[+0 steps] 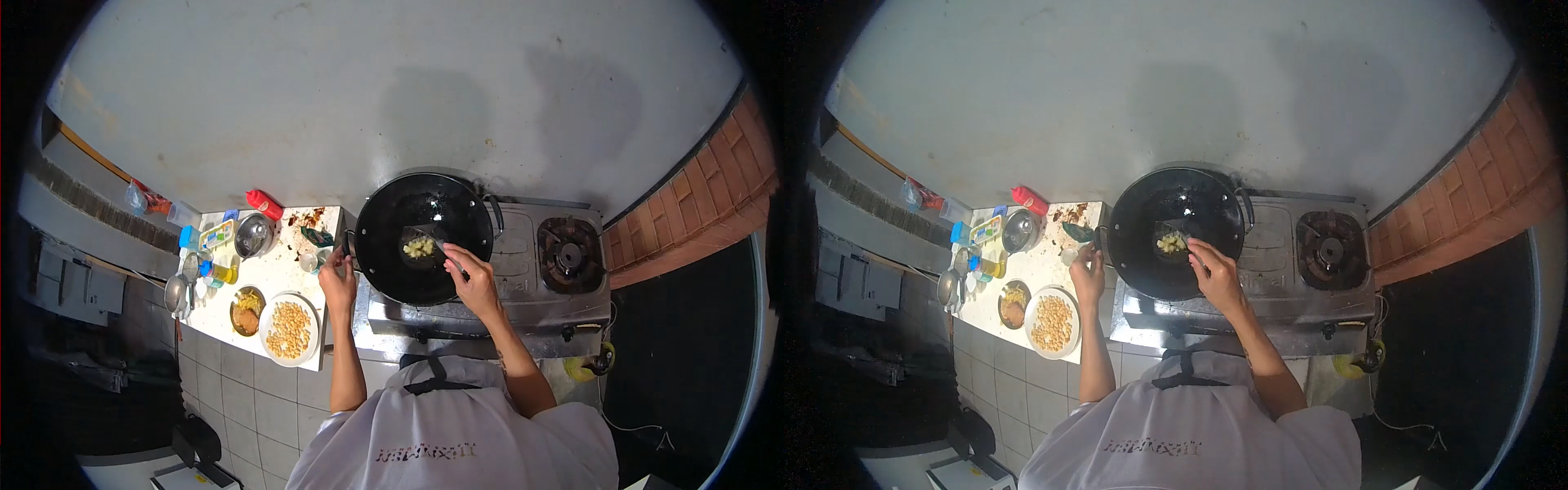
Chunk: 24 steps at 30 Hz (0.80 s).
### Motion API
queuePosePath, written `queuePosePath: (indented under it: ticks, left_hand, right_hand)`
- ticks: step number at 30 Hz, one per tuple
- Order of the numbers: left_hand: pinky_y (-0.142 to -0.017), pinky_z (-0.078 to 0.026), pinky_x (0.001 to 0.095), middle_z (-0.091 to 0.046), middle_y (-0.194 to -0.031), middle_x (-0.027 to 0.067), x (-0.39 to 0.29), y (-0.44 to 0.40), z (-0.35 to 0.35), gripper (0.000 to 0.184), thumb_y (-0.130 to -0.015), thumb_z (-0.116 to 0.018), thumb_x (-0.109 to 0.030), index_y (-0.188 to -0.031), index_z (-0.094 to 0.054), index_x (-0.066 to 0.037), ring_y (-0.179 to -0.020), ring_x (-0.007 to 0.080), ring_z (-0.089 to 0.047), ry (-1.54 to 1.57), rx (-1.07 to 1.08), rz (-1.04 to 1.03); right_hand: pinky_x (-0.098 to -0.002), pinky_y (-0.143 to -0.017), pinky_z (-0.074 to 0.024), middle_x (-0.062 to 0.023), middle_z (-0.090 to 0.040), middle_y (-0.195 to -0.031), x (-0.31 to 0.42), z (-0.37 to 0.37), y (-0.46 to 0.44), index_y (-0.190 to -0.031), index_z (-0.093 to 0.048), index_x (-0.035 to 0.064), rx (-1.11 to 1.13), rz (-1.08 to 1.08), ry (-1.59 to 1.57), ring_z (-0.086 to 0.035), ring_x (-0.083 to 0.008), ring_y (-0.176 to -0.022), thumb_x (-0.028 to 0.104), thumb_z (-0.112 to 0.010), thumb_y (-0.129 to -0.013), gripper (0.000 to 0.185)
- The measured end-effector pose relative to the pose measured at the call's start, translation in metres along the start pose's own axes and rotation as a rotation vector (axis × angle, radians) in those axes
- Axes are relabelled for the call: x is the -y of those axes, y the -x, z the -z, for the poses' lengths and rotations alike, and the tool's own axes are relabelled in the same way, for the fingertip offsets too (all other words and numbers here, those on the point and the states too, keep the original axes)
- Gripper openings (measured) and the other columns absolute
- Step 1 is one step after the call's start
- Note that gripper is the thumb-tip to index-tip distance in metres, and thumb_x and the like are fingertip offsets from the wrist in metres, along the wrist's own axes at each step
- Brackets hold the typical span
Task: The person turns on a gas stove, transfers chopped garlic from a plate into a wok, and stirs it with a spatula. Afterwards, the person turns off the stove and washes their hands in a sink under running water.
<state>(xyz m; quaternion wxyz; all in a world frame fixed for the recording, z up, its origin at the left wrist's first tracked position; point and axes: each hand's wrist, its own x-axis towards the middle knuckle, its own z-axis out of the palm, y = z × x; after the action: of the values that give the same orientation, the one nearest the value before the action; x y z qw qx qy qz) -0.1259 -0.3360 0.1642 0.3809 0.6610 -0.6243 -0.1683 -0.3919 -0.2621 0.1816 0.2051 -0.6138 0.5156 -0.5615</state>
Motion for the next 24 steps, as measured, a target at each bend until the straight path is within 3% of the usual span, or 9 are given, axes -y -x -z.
queuePosePath:
  ticks: [13, 16, 19, 21, 24]
  left_hand:
    - [-0.079, -0.050, 0.0374, -0.069, -0.086, 0.0197, 0.003, 0.001, -0.003, 0.031, -0.087, -0.064, -0.005, -0.117, -0.064, 0.002, -0.078, 0.0268, -0.065, 0.025, -0.024, -0.022]
    - [-0.078, -0.050, 0.0370, -0.069, -0.087, 0.0198, 0.000, 0.001, -0.002, 0.031, -0.087, -0.064, -0.005, -0.117, -0.064, 0.003, -0.078, 0.0260, -0.065, 0.037, -0.014, -0.013]
    - [-0.078, -0.050, 0.0371, -0.068, -0.087, 0.0197, -0.003, 0.002, -0.001, 0.031, -0.087, -0.064, -0.005, -0.117, -0.064, 0.003, -0.078, 0.0252, -0.064, 0.042, -0.005, 0.028]
    - [-0.075, -0.052, 0.0387, -0.070, -0.091, 0.0226, -0.003, 0.001, 0.000, 0.029, -0.089, -0.062, -0.009, -0.113, -0.065, 0.007, -0.081, 0.0297, -0.067, 0.019, -0.030, -0.037]
    - [-0.075, -0.052, 0.0386, -0.070, -0.090, 0.0223, -0.007, 0.002, 0.001, 0.029, -0.089, -0.062, -0.009, -0.113, -0.065, 0.007, -0.081, 0.0297, -0.067, 0.032, -0.018, -0.006]
  right_hand:
    - [-0.0331, -0.077, -0.0586, -0.0174, -0.068, -0.108, 0.005, 0.016, -0.007, -0.102, -0.066, -0.0050, -0.101, -0.036, 0.023, -0.070, -0.0295, -0.094, -0.005, -0.069, -0.081, 0.022]
    - [-0.0322, -0.075, -0.0585, -0.0166, -0.069, -0.107, 0.011, 0.019, -0.010, -0.102, -0.066, -0.0042, -0.088, 0.121, 0.118, -0.070, -0.0285, -0.093, -0.005, -0.070, -0.080, 0.022]
    - [-0.0316, -0.076, -0.0580, -0.0159, -0.069, -0.107, 0.013, 0.016, -0.009, -0.101, -0.066, -0.0035, -0.038, 0.078, 0.037, -0.070, -0.0271, -0.092, -0.006, -0.070, -0.079, 0.022]
    - [-0.0303, -0.076, -0.0571, -0.0144, -0.068, -0.106, 0.004, 0.012, -0.006, -0.102, -0.066, -0.0053, 0.004, 0.021, -0.115, -0.069, -0.0232, -0.093, -0.010, -0.067, -0.081, 0.022]
    - [-0.0313, -0.080, -0.0550, -0.0138, -0.069, -0.107, -0.003, 0.007, -0.005, -0.099, -0.066, -0.0028, -0.017, -0.017, -0.145, -0.069, -0.0244, -0.095, -0.007, -0.069, -0.080, 0.019]
